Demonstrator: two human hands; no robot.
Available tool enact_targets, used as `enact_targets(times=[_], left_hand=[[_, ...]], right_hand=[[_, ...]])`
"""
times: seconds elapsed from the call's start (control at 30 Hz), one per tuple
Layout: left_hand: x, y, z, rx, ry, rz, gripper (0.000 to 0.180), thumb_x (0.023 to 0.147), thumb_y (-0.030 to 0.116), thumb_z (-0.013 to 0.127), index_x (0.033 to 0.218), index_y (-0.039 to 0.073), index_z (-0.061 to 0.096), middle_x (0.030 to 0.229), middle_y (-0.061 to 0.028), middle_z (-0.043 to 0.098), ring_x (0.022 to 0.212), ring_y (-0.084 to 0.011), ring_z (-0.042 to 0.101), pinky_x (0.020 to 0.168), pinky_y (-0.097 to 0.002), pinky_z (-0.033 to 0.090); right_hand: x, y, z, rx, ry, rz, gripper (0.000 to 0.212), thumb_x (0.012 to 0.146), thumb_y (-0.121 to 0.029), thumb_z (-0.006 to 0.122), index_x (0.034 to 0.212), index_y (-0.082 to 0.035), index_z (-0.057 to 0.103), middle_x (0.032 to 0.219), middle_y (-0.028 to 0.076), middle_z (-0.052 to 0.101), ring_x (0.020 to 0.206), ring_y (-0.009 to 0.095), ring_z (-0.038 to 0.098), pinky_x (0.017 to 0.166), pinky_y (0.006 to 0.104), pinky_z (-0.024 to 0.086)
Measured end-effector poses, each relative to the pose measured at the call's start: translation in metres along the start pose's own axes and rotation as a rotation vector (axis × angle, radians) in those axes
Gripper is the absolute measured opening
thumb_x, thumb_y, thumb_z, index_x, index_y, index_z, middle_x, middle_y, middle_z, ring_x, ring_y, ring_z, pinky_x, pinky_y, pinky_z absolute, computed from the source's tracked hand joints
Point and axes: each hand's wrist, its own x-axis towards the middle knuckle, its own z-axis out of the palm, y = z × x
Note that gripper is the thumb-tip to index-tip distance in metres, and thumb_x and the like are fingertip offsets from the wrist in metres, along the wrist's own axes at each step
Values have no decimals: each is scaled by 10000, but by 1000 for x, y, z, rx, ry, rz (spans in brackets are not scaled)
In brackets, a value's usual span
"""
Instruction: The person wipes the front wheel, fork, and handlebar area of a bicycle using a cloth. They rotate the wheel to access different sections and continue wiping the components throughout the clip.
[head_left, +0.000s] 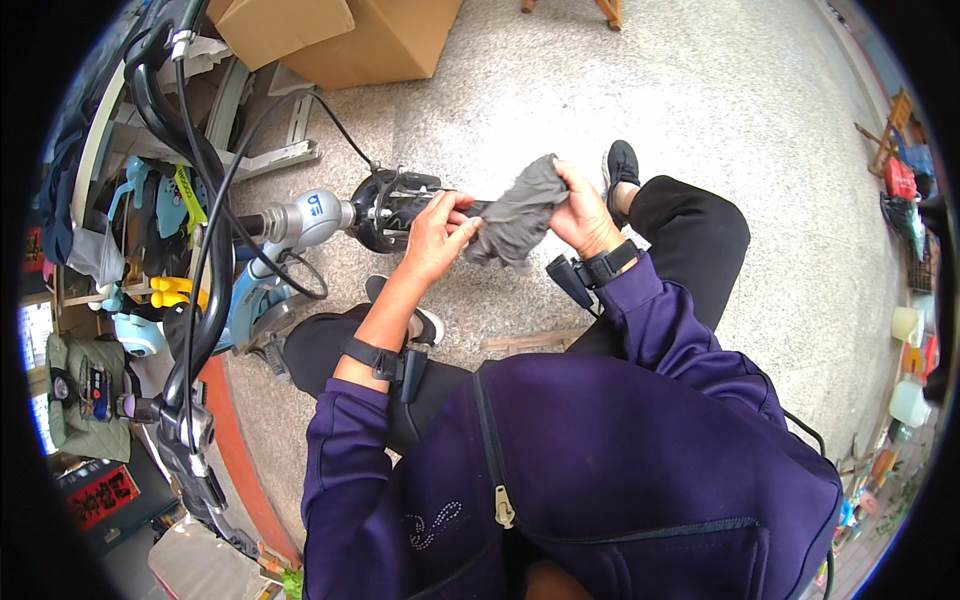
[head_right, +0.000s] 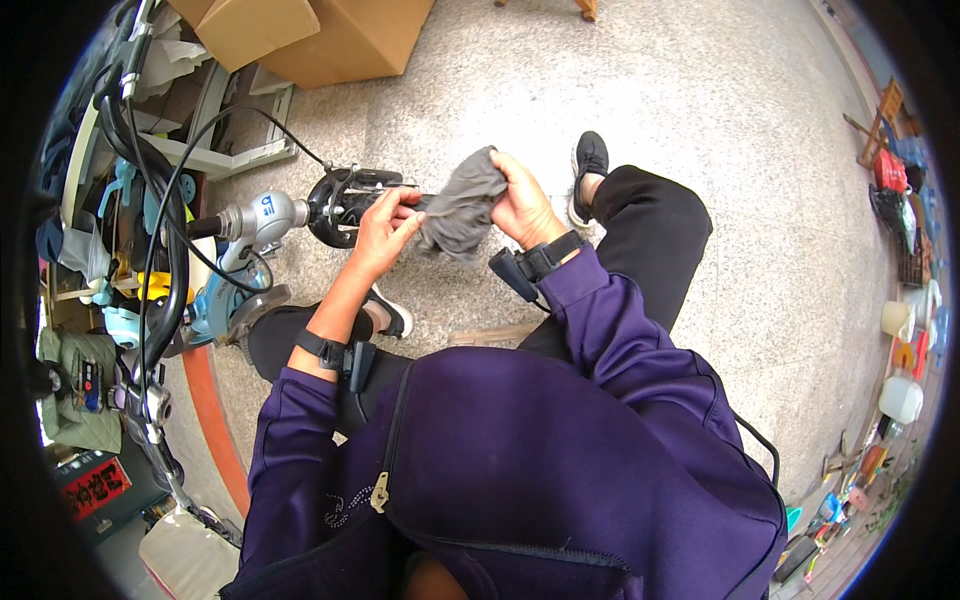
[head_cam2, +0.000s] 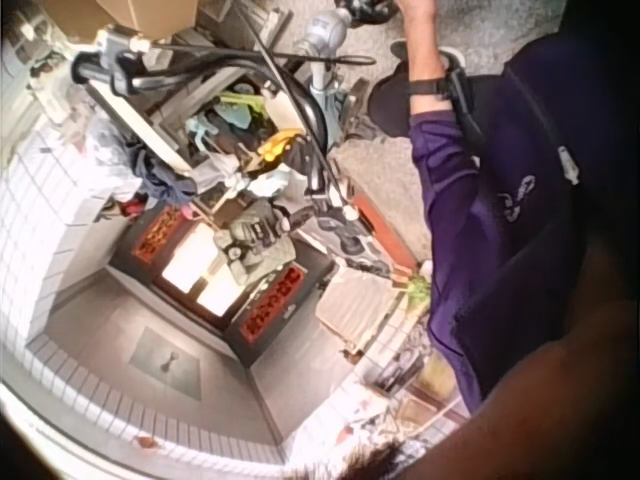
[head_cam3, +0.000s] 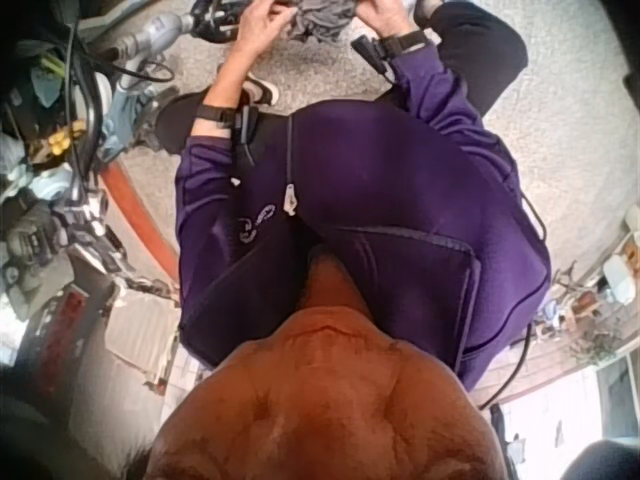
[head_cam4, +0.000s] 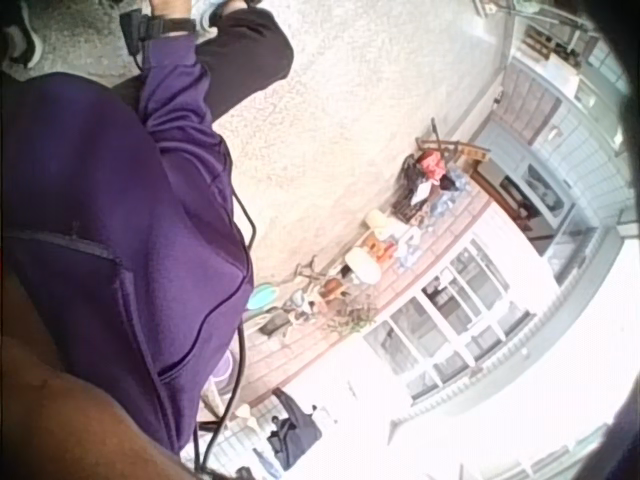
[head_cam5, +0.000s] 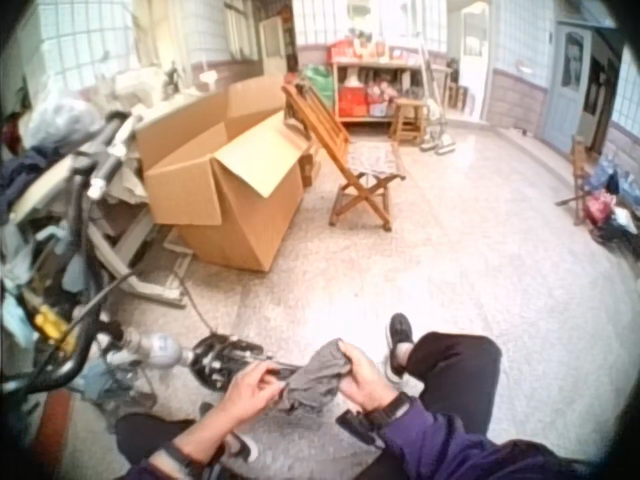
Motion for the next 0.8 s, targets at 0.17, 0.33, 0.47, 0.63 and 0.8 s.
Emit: enact_targets(times=[0.17,0.33,0.47,0.63,0.8], left_hand=[[8,8,-3,346,-30,293,521,722,68,714,1195,39,496,1219,-137,483,1057,-270,539,849,-357,483],[22,2,-5,799,103,289,619,696,130,735,1252,69,469,1253,-137,476,1198,-313,421,998,-454,310],[26,-2,-3,891,-5,171,616,724,182,728,1268,77,460,1222,-119,493,1177,-279,441,1010,-476,265],[27,-8,-1,900,37,208,608,732,191,724,1267,78,457,1204,-114,500,1158,-271,451,1003,-485,267],[27,-9,-1,872,47,220,599,729,183,723,1256,71,459,1193,-116,501,1146,-277,455,1001,-483,266]], right_hand=[[-5,-5,-10,-225,205,134,236,905,-247,547,959,-20,585,878,81,627,738,194,616,682,343,534],[-4,41,-17,-370,289,191,177,904,-173,529,902,-9,598,795,79,632,679,179,614,612,317,525],[12,67,-21,-605,297,46,89,873,-104,563,867,-25,605,760,34,609,666,116,562,596,261,466],[25,85,-26,-918,399,-268,45,811,-51,636,802,-46,592,732,-16,578,661,59,500,587,224,420],[33,98,-26,-921,456,-287,85,785,-42,662,775,-42,578,719,-6,577,639,64,498,573,228,419]])
